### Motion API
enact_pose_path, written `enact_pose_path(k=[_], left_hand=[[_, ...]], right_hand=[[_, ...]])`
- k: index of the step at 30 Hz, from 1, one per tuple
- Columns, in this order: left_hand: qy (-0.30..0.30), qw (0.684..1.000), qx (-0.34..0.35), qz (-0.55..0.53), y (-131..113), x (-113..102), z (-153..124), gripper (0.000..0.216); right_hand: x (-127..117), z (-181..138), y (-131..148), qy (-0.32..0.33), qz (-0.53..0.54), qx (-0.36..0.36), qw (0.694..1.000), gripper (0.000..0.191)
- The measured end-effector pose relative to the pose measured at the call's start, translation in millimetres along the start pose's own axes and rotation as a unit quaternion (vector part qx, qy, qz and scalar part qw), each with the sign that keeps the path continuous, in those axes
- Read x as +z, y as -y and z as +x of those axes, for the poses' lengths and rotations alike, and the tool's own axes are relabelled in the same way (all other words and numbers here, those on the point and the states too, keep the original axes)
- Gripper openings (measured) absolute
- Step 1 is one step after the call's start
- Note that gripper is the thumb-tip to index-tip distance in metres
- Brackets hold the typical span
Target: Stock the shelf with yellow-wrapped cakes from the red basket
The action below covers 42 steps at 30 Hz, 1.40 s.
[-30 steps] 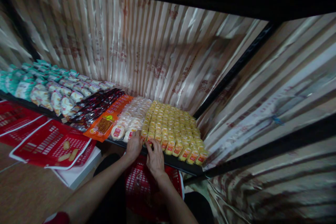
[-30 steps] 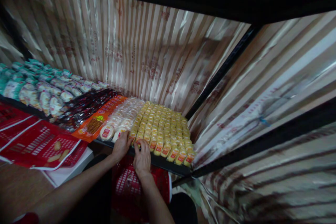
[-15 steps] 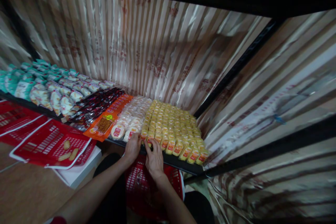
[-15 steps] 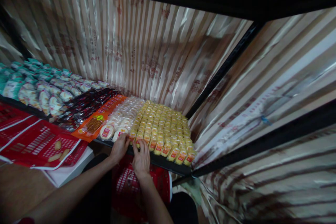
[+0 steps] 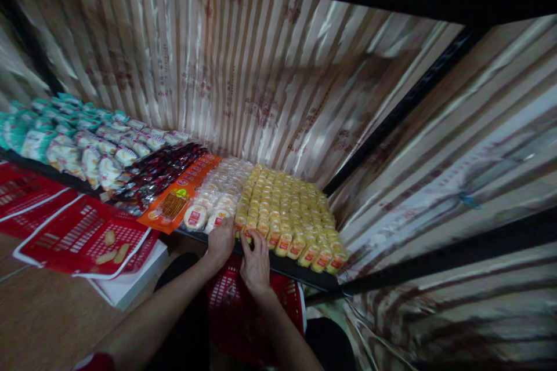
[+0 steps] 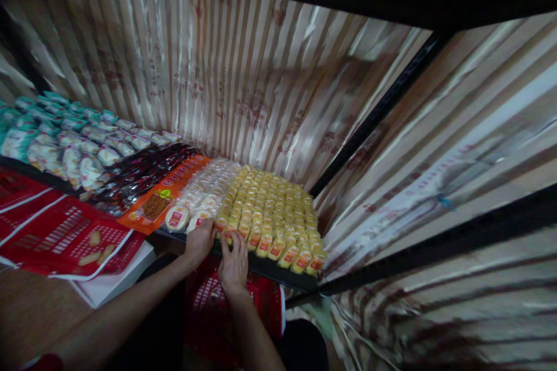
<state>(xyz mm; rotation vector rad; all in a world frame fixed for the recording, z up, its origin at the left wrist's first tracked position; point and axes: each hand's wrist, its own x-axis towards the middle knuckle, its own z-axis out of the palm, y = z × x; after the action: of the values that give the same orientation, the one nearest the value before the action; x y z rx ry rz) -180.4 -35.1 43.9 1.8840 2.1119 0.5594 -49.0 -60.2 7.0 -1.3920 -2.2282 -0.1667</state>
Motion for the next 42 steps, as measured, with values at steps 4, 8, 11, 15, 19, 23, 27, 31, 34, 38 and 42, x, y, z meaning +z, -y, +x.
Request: enact_pose_path(k=[4,8,11,15,19,23,27,31,34,38,42], left_hand=[[-0.004,1.000,-0.005,0.008,0.9,3.0,-0.1,0.016],[-0.009,1.000,-0.014,0.001,-0.2,7.3,-1.6,0.017],[-0.013,1.000,-0.003,-0.004,-1.5,10.1,-3.3,0.016],[-0.015,1.000,0.024,-0.009,-1.9,14.1,-6.8,0.018],[-0.033,0.998,0.050,-0.031,-0.7,18.5,-10.0,0.022],[-0.045,0.996,0.052,-0.057,-0.4,19.2,-8.8,0.022],[-0.046,0.996,0.055,-0.058,0.0,18.9,-7.2,0.021],[-0.048,0.996,0.059,-0.044,0.6,21.0,-9.5,0.023],[-0.045,0.997,0.053,-0.013,-1.1,20.7,-11.4,0.024],[-0.043,0.998,0.048,0.011,-3.5,17.0,-14.3,0.025],[-0.047,0.997,0.057,0.016,-2.6,15.5,-22.6,0.029]], right_hand=[[-0.6,0.1,0.7,0.007,0.000,0.001,1.000,0.061],[-0.6,-0.8,1.4,0.022,-0.003,0.003,1.000,0.060],[1.5,-4.0,0.8,0.025,0.004,-0.006,1.000,0.063],[8.4,-10.4,-2.4,0.017,0.018,-0.008,1.000,0.066],[16.8,-13.8,-4.0,0.017,0.034,-0.002,0.999,0.064],[20.1,-12.8,-2.9,0.012,0.043,0.012,0.999,0.063],[18.6,-11.7,-2.7,0.008,0.049,0.010,0.999,0.061],[17.1,-10.2,-0.9,0.011,0.052,0.023,0.998,0.058],[16.9,-7.5,2.7,0.020,0.057,0.033,0.998,0.056],[17.4,-6.3,5.7,0.014,0.063,0.037,0.997,0.057],[15.7,-12.3,5.6,-0.009,0.082,0.008,0.997,0.057]])
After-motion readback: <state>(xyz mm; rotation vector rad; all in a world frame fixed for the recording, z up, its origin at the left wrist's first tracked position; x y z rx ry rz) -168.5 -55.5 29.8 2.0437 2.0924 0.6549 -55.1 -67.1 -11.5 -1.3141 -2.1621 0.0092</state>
